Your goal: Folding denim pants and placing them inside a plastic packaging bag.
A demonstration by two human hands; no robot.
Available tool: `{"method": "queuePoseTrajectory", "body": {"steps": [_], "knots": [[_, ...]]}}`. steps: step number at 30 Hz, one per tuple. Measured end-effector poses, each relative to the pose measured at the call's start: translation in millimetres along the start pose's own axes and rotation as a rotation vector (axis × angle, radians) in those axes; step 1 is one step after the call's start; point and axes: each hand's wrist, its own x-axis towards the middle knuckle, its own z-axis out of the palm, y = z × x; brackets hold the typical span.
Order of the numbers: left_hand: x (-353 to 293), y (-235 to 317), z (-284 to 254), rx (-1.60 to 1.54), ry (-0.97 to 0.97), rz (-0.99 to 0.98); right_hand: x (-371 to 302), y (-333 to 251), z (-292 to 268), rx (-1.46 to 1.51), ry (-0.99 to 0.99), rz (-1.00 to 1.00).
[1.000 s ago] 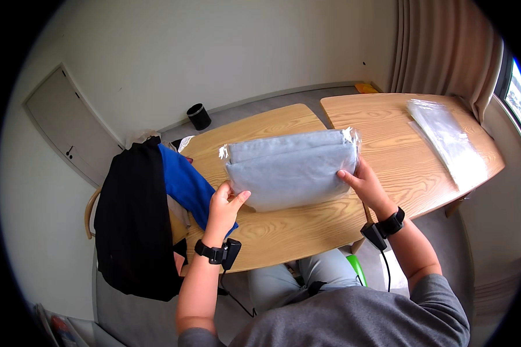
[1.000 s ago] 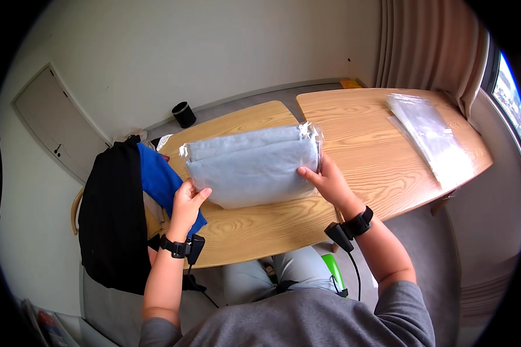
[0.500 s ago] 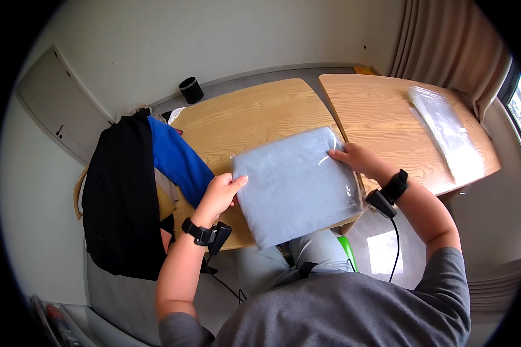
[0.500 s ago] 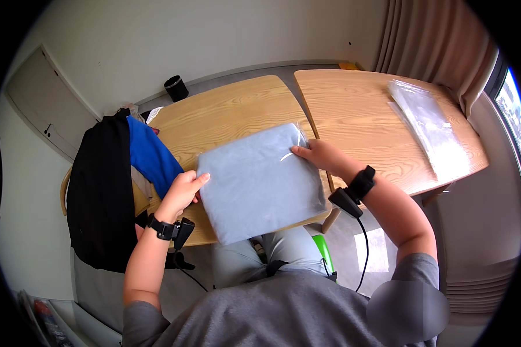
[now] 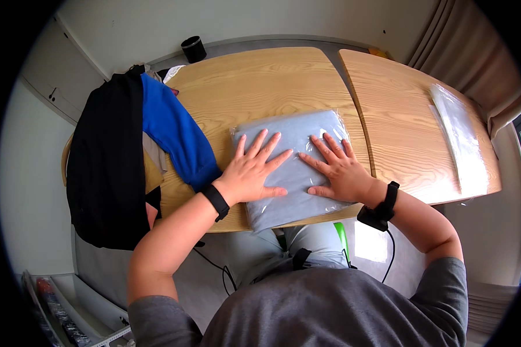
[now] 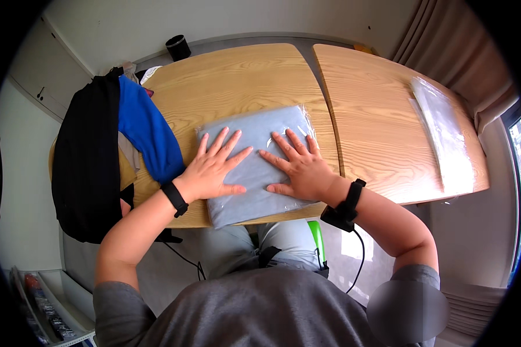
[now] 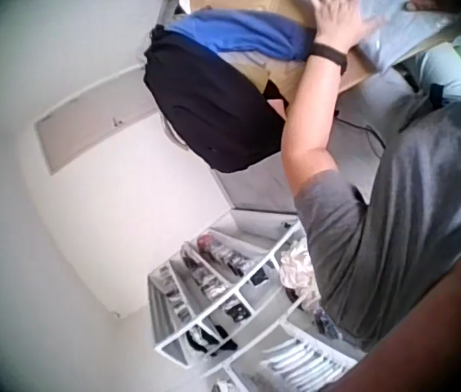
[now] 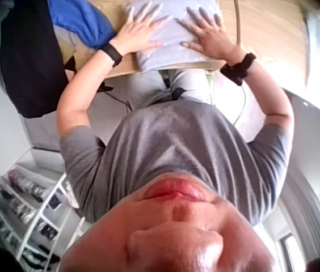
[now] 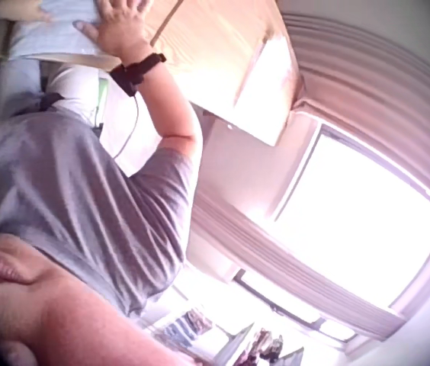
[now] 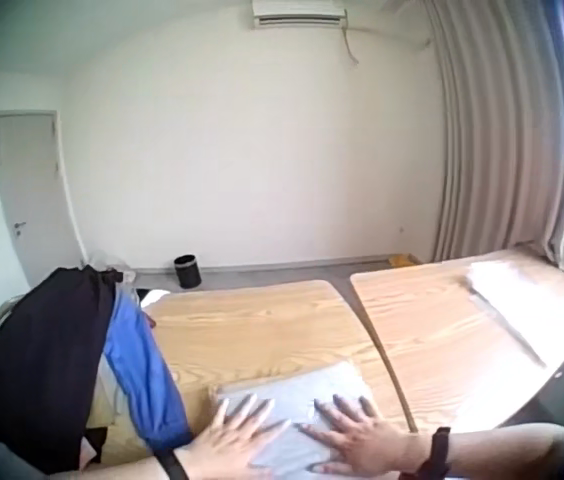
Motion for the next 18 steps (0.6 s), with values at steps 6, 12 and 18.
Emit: {"method": "queuePoseTrajectory", "body": {"steps": [6,12,18], "knots": [[3.9,-2.6,11.7,-0.081,-0.058,-0.027,3.9,4.2,-0.3,0.064,-0.064,0.003],[8.2,-5.2,11.3,-0.122,-0.080,-0.025,8.6,7.1,0.2,0.083,-0.083,0.017],[6.5,-6.1,11.8,-0.095,-0.062,-0.030,9.7,6.3,-0.6,0.107,-0.058,0.015]]}}
